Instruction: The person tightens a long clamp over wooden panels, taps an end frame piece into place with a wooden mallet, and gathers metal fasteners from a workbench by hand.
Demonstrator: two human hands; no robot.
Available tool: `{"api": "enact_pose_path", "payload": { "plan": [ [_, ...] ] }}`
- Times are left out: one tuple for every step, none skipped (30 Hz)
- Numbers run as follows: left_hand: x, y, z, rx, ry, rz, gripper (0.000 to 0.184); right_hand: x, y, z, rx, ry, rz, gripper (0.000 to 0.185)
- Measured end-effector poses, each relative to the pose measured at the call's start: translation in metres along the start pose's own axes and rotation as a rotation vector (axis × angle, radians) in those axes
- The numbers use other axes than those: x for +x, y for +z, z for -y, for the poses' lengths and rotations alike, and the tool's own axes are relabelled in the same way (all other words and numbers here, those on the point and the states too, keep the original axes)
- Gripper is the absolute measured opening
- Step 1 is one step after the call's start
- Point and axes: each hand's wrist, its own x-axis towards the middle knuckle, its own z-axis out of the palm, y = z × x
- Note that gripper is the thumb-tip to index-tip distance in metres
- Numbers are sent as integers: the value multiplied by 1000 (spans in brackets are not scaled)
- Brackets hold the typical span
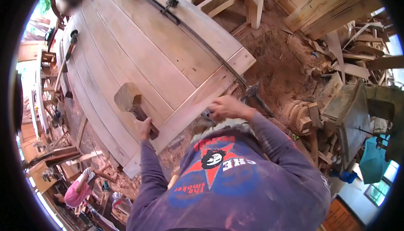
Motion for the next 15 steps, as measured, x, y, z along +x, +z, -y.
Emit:
{"api": "enact_pose_path", "payload": {
  "plan": [
    [8, 19, 18, -255, 66, -38, 58, 14, 6, 19, -30, -44, 87, 47],
    [-13, 16, -8, -426, -20, 51, 51, 34, 24, 11, -76, -133, 92, 56],
    [-24, 26, -10, -666, -35, 188, 43, 54, 42, 2, -122, -222, 92, 69],
    [-32, 52, 6, -730, -32, 275, 41, 54, 56, 7, -104, -216, 83, 69],
    [-98, 33, -77, -748, 27, 264, 41, 58, 63, 15, 54, -246, 58, 72],
    [-125, 47, -99, -766, 146, 267, 42, 56, 66, 17, 219, -268, 43, 75],
    [-156, 57, -134, -867, 209, 368, 42, 46, 55, 25, 297, -367, 1, 80],
    [-175, 58, -152, -674, 244, 486, 40, 31, 37, 37, 368, -460, -35, 86],
    [-191, 73, -180, -751, 361, 485, 42, 24, 20, 27, 442, -409, -135, 64],
    [-195, 85, -182, -562, 445, 636, 44, 17, 3, 17, 519, -361, -237, 42],
    [-204, 85, -213, -567, 560, 718, 45, 1, -20, 7, 561, -344, -341, 40],
    [-205, 89, -238, -590, 780, 806, 49, -27, -48, 11, 643, -320, -444, 38],
    [-199, 103, -253, -582, 883, 861, 52, -49, -75, -2, 805, -216, -417, 35],
    [-192, 117, -266, -571, 984, 915, 54, -55, -94, -23, 859, -286, -595, 24],
    [-177, 146, -257, -503, 796, 795, 57, -70, -123, -37, 933, -159, -640, 22]
  ]
}}
